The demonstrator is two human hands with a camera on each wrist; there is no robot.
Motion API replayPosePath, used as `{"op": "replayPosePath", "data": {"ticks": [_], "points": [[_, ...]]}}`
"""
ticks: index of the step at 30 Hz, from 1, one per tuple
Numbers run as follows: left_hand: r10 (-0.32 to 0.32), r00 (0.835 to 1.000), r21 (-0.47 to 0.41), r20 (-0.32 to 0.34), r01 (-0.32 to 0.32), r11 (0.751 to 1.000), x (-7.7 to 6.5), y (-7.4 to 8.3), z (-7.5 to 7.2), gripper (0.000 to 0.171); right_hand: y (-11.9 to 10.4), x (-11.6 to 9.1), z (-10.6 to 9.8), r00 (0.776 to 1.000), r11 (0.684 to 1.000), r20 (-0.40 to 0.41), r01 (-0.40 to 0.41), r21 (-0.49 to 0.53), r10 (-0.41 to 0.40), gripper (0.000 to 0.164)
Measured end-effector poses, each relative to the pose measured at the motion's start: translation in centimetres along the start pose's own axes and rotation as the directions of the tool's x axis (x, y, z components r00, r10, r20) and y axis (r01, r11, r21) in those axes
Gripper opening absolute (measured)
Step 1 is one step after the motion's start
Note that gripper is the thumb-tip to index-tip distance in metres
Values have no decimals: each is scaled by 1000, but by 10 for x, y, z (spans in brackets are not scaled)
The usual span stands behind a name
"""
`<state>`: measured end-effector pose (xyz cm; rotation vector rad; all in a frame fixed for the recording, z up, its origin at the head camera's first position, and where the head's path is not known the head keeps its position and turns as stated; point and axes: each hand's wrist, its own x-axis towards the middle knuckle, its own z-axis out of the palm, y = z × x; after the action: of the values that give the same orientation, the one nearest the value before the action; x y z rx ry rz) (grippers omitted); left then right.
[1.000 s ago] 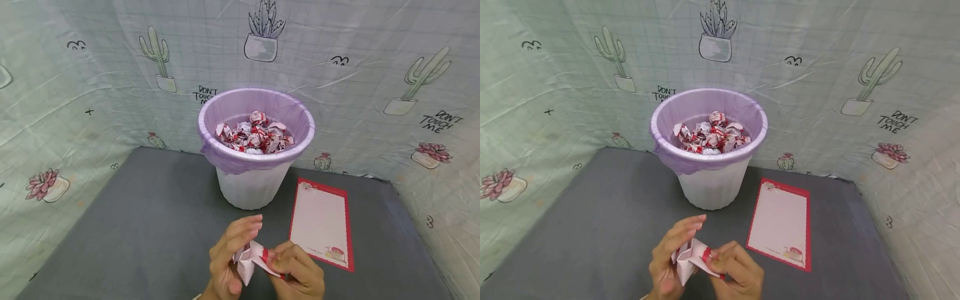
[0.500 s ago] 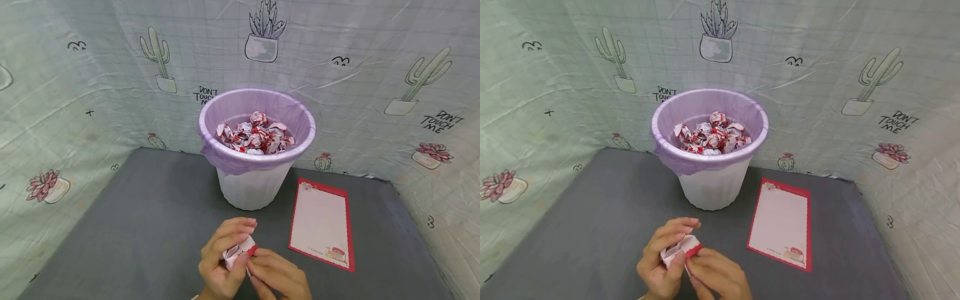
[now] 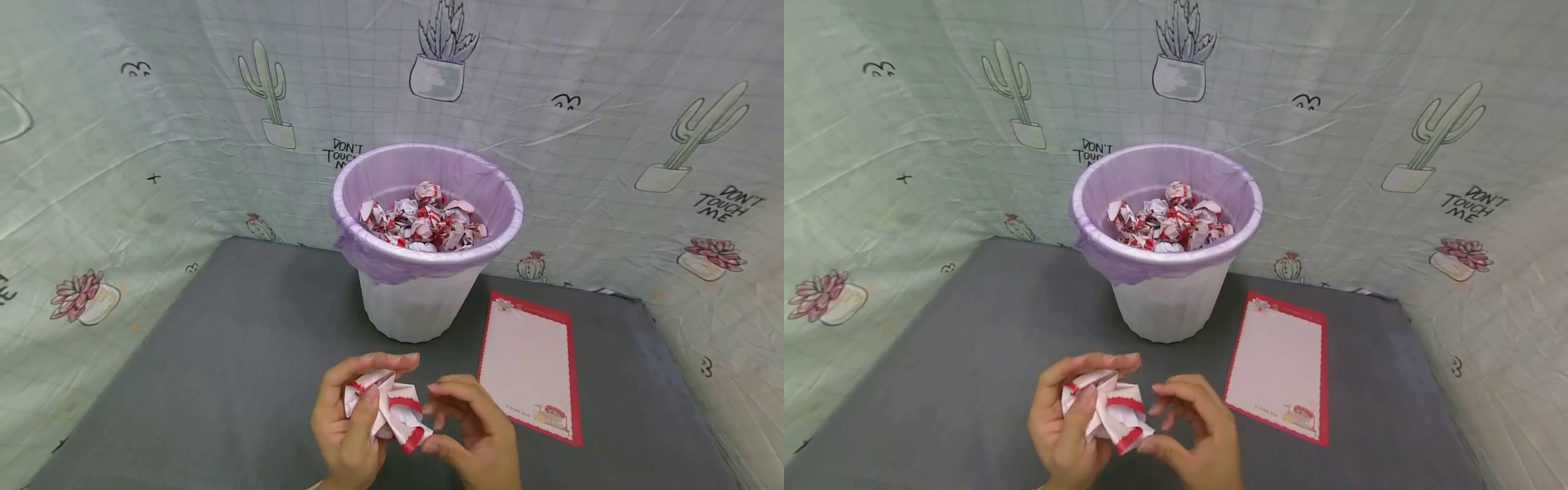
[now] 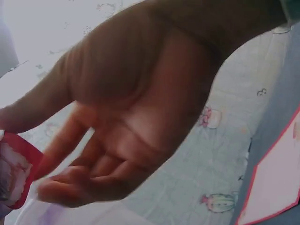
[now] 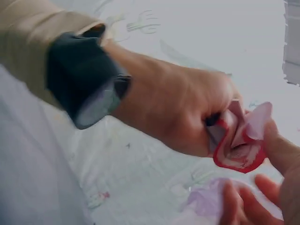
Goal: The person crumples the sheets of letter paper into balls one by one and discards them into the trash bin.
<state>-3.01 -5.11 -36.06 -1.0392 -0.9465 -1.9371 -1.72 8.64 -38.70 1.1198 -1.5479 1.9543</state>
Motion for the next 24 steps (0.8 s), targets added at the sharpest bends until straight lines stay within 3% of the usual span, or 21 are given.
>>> {"op": "replayPosePath", "data": {"ticks": [3, 6, 10, 13, 16, 20, 24], "points": [[-7, 1000, -13, -1, 7, 1000, 2, 2, 1, 36, 0, -6, -1, 994, 981, 39, -111, 160, 106, 43], [-19, 1000, -21, -18, 19, 1000, 3, 3, 1, 36, 0, -8, 2, 994, 968, 54, -105, 227, 95, 43], [-97, 994, -71, -55, 93, 993, -1, 5, 0, 44, 0, -5, 7, 998, 975, 61, -20, 220, 7, 40], [-181, 980, -138, -82, 169, 976, -5, 7, 1, 53, -1, 1, 12, 991, 978, 80, 95, 186, -111, 37], [-225, 971, -183, -76, 208, 961, -9, 7, 6, 60, -2, 7, 17, 974, 965, 86, 192, 180, -210, 34], [-244, 970, -207, -7, 237, 949, -13, 4, 15, 64, 1, 12, 22, 943, 937, 37, 321, 139, -329, 28], [-250, 967, -217, 40, 252, 943, -16, 1, 22, 65, 8, 12, 24, 902, 902, -37, 432, 21, -431, 22]]}}
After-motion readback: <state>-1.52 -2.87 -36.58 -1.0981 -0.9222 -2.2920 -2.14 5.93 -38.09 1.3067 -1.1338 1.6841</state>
